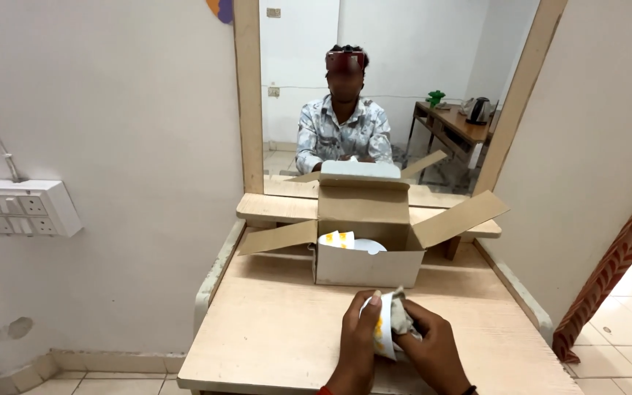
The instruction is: The recorder cleans several mugs with a cloth, taking them out of a cardboard box and placing them back in.
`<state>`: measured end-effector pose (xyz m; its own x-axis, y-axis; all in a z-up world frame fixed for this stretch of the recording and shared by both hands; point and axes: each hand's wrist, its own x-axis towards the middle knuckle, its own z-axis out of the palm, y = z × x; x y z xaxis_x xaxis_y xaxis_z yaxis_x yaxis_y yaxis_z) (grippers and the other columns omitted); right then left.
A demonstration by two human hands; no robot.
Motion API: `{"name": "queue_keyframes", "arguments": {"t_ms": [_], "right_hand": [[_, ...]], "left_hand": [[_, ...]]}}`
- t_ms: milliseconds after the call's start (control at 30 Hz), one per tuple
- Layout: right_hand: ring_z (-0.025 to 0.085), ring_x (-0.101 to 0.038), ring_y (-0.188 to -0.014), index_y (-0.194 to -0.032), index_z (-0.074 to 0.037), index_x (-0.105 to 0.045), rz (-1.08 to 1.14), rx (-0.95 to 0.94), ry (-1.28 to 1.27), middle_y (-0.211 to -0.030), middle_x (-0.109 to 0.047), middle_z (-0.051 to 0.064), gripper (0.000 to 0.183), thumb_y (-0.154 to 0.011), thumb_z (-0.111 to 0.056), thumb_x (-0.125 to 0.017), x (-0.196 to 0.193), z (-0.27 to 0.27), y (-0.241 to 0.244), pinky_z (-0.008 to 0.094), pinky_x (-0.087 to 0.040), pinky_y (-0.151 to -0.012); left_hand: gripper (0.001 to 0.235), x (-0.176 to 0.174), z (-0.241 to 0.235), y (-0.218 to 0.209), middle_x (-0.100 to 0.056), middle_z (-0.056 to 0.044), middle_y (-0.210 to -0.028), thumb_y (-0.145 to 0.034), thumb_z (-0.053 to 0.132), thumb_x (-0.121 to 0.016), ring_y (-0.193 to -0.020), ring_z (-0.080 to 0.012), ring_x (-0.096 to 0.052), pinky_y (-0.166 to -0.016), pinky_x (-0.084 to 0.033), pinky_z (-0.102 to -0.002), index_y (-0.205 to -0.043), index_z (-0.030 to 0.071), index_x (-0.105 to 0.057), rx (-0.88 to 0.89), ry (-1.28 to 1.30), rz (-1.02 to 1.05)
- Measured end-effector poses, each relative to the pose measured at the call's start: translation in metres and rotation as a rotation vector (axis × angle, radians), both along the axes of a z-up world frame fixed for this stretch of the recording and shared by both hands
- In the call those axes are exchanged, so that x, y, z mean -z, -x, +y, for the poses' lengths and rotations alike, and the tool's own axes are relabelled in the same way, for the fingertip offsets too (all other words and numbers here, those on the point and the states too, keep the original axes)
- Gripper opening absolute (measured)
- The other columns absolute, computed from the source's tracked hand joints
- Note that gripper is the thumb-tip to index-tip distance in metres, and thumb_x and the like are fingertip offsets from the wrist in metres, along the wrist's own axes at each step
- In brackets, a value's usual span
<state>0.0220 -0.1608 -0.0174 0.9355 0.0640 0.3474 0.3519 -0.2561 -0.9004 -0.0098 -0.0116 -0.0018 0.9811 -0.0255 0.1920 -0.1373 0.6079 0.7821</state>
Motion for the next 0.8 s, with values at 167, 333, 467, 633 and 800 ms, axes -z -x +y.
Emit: {"name": "queue_keyframes", "arguments": {"t_ms": [167,333,467,633,800], "right_hand": [[0.016,-0.075,-0.092,-0.117,0.005,-0.074,-0.091,-0.227,-0.109,-0.1,-0.082,0.015,0.046,-0.072,-0.002,-0.07,0.017,-0.015,-0.015,0.033,-0.059,-0.084],[0.016,-0.074,-0.077,-0.105,-0.003,-0.075,-0.384,0.194,0.17,-0.098,-0.078,0.01,0.038,-0.067,-0.004,-0.075,-0.021,0.004,0.023,0.031,-0.059,-0.066],[0.017,-0.071,-0.086,-0.11,-0.007,-0.074,-0.561,0.223,0.32,-0.097,-0.074,0.012,0.043,-0.068,-0.006,-0.074,-0.018,0.01,0.018,0.032,-0.058,-0.073],[0.017,-0.069,-0.102,-0.142,-0.001,-0.059,0.276,-0.515,-0.23,-0.115,-0.075,0.01,0.064,-0.079,-0.008,-0.07,0.006,-0.013,-0.005,0.033,-0.055,-0.089],[0.02,-0.071,-0.106,-0.14,0.001,-0.054,0.207,-0.446,-0.284,-0.12,-0.073,0.012,0.069,-0.074,0.0,-0.074,-0.003,-0.01,-0.002,0.034,-0.057,-0.092]], "left_hand": [[0.034,0.03,-0.007,-0.025,-0.067,-0.003,-0.091,-0.097,0.038,-0.059,-0.084,-0.0104,-0.061,-0.076,-0.05,-0.028,-0.108,0.007,-0.065,-0.111,-0.188,-0.163],[0.036,0.01,-0.004,-0.009,-0.066,-0.004,-0.087,-0.097,0.04,-0.056,-0.08,-0.0125,-0.06,-0.073,-0.05,-0.029,-0.105,0.006,-0.065,-0.061,-0.053,-0.075],[0.037,0.002,0.006,-0.01,-0.069,-0.006,-0.086,-0.098,0.039,-0.058,-0.082,-0.0123,-0.06,-0.075,-0.051,-0.028,-0.1,0.003,-0.067,-0.232,-0.253,-0.176],[0.037,-0.014,0.024,-0.002,-0.073,-0.008,-0.082,-0.095,0.039,-0.058,-0.075,-0.0153,-0.066,-0.068,-0.053,-0.032,-0.097,0.004,-0.07,-0.273,-0.547,-0.126],[0.043,0.0,0.027,-0.018,-0.073,-0.009,-0.087,-0.098,0.04,-0.054,-0.079,-0.0149,-0.065,-0.073,-0.052,-0.031,-0.101,0.002,-0.072,-0.183,-0.305,-0.05]]}}
